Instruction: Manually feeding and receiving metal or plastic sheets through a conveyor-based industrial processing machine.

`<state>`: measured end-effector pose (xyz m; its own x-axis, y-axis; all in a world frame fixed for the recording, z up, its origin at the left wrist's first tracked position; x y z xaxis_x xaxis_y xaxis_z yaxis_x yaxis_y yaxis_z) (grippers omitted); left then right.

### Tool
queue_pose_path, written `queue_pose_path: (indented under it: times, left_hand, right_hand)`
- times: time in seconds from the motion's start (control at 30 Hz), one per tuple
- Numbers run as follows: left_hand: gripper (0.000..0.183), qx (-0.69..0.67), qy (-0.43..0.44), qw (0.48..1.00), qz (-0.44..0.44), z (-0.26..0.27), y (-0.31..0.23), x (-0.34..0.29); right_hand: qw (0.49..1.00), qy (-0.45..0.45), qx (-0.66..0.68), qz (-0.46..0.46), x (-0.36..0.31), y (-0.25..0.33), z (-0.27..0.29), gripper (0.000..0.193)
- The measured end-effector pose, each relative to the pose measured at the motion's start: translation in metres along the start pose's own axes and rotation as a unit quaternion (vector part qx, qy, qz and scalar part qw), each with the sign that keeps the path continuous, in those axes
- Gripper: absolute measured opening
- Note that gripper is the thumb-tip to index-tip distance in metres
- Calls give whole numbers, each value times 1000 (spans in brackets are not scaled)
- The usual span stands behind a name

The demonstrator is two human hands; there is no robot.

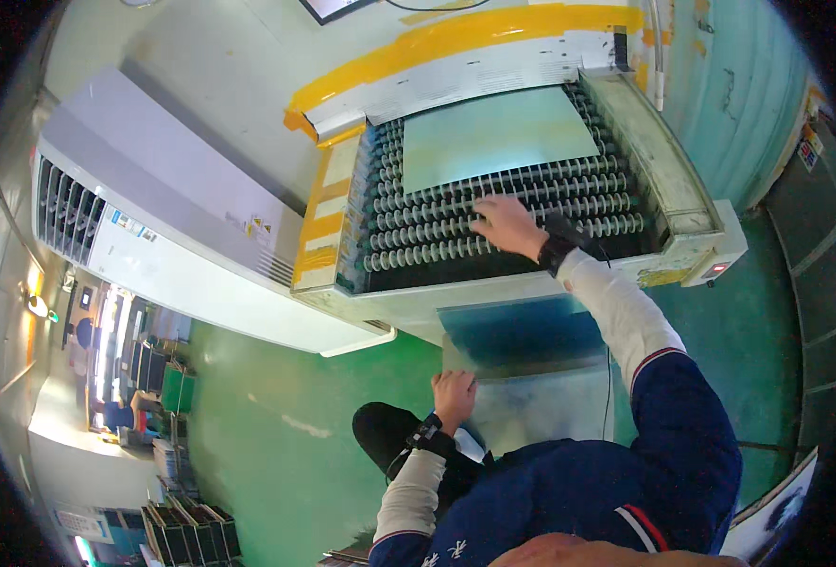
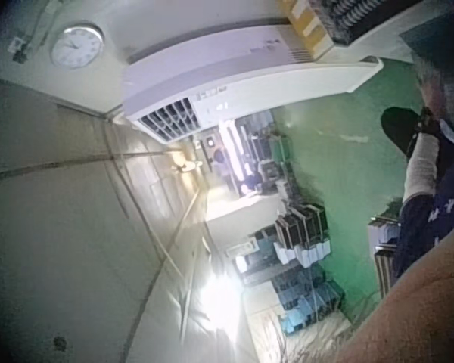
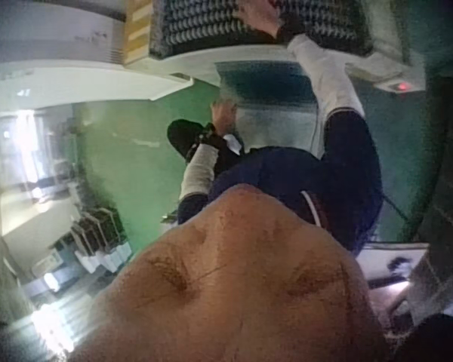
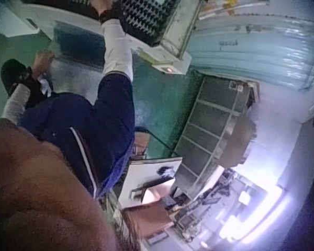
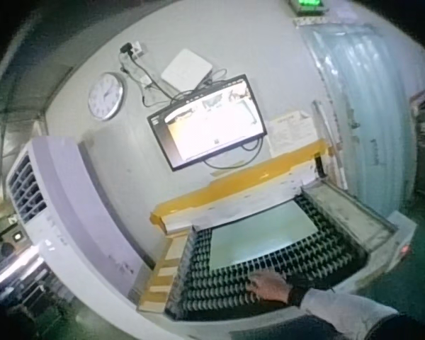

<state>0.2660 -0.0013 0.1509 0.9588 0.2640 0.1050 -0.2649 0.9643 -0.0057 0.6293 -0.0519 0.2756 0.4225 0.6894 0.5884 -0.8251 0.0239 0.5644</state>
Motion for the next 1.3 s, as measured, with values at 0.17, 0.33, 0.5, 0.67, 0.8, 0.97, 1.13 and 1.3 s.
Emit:
queue_pose_path:
  times: [0.17,0.33,0.5,0.67,0.8,0.97,1.13,1.3]
  left_hand:
    - [12,-3,-33,999,-5,-7,5,-2]
    - [12,2,2,1000,-6,-12,2,4]
    - [13,16,-29,999,-19,-8,3,1]
    - [20,-25,25,999,6,-13,13,-8]
    - [26,-137,-35,989,41,22,59,-2]
    - [26,2,-92,974,208,48,164,-43]
    - [38,-8,87,942,326,56,172,-52]
    - [42,-45,106,949,293,42,192,-51]
  right_hand:
    - [980,49,192,35,-67,89,-5,34]
    - [908,353,167,-154,-174,117,-13,47]
    - [913,368,33,-171,-260,103,-53,30]
    - [939,316,29,-133,-277,88,-65,17]
    - [936,315,7,-159,-279,67,-71,17]
    - [951,268,46,-149,-273,78,-73,14]
    - [945,283,46,-160,-277,86,-60,14]
    - [946,215,173,-170,-280,83,-47,17]
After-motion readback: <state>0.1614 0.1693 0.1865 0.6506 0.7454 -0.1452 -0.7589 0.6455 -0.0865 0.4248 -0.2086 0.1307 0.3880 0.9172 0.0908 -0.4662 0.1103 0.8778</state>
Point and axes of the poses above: each hand's wrist, its own x-axis towards the middle knuckle, its own z-axis out of the back of the hand, y = z × x, the point moved 1 cm from there along x, towards the middle knuckle, and after that the axes turned 15 degrees about x, right-handed, at the moved point
